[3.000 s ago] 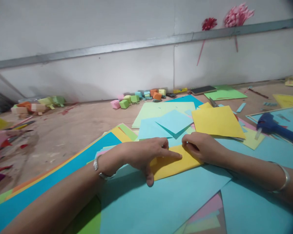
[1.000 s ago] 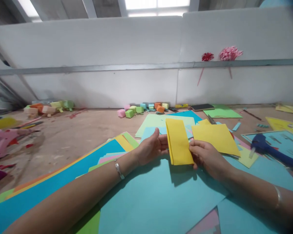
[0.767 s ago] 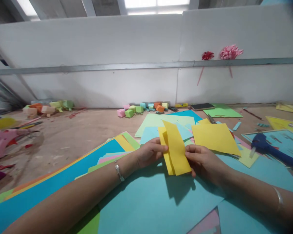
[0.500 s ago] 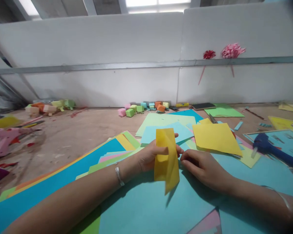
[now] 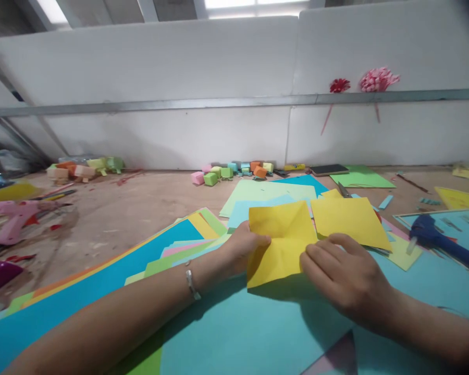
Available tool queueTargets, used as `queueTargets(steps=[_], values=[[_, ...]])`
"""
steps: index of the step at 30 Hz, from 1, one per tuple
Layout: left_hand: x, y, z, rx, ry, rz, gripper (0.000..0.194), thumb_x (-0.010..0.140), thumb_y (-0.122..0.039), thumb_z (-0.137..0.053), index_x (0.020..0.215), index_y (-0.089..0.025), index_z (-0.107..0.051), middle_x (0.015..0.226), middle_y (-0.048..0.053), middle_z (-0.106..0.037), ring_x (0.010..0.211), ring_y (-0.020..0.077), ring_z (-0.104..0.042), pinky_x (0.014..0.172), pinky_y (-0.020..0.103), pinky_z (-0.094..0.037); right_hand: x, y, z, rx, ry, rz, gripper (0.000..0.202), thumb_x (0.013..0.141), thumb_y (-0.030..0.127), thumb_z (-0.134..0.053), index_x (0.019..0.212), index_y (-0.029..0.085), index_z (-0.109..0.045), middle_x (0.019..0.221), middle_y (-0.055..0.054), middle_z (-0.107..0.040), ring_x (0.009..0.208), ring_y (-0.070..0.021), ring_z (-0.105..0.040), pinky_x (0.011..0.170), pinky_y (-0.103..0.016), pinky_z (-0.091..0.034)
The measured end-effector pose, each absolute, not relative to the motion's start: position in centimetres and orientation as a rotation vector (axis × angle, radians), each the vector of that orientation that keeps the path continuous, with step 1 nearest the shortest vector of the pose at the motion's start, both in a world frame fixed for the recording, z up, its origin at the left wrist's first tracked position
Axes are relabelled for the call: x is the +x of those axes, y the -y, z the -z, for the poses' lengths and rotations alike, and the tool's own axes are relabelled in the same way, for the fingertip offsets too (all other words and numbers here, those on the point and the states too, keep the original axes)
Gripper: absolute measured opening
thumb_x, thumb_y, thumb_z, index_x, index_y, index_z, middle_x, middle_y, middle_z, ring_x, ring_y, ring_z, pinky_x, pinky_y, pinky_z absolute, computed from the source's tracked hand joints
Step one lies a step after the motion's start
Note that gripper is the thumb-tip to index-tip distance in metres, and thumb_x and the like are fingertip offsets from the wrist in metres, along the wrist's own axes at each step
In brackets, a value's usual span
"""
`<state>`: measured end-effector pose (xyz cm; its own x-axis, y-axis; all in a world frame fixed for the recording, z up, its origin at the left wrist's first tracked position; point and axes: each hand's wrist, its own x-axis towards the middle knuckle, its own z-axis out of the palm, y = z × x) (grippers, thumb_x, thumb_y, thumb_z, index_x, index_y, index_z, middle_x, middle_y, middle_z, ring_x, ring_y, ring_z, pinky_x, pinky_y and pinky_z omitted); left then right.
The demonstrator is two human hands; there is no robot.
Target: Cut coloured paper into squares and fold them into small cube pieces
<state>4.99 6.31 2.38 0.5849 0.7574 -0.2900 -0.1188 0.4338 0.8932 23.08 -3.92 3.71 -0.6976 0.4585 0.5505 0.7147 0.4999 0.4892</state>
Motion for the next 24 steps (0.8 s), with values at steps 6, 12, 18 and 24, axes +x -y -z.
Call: queueTargets(steps=[6,12,18,24], values=[[4.8,-7.9,-1.6,0.980,-0.761,-0.589,0.048,0.052,0.002,-0.061,0.097,-0.014,-0.068,0.102,0.010,-0.073,0.087,0.0254,-0.069,0.081,0.039,-0.054,23.7,2.2,-2.9,-1.100,2.401,1.037,0.029,0.091,0.002,-0.043,0.086,0.013,-0.070,0.083,-0.010,-0.069,0.080,-0.0214,-0.060,0.077,-0.038,-0.044],[4.5,-7.8,-1.7,0.950,-0.633,-0.505,0.042,0.053,0.000,-0.068,0.092,-0.016,-0.070,0.099,0.007,-0.073,0.091,0.0248,-0.068,0.085,0.039,-0.052,24.7,1.3,-1.6,-1.242,2.289,0.515,0.031,0.097,0.014,-0.041,0.083,0.014,-0.068,0.073,-0.007,-0.067,0.064,-0.0162,-0.060,0.059,-0.029,-0.046],[4.9,-8.2,-1.8,0.956,-0.589,-0.480,0.045,0.062,-0.013,-0.079,0.106,-0.018,-0.070,0.123,0.010,-0.067,0.112,0.0281,-0.061,0.093,0.038,-0.050,26.5,-0.3,-2.0,-1.326,2.073,0.329,0.024,0.087,0.020,-0.059,0.064,0.016,-0.063,0.134,-0.019,-0.053,0.122,-0.0347,-0.051,0.095,-0.051,-0.046],[4.3,-9.0,-1.6,1.109,-0.626,-0.632,0.044,0.074,-0.046,-0.069,0.106,-0.015,-0.070,0.110,0.012,-0.070,0.101,0.0272,-0.065,0.081,0.035,-0.052,26.5,-0.7,-1.9,-1.481,1.939,-0.080,0.011,0.082,0.022,-0.058,0.074,0.019,-0.064,0.074,-0.003,-0.067,0.068,-0.0176,-0.061,0.061,-0.030,-0.047]])
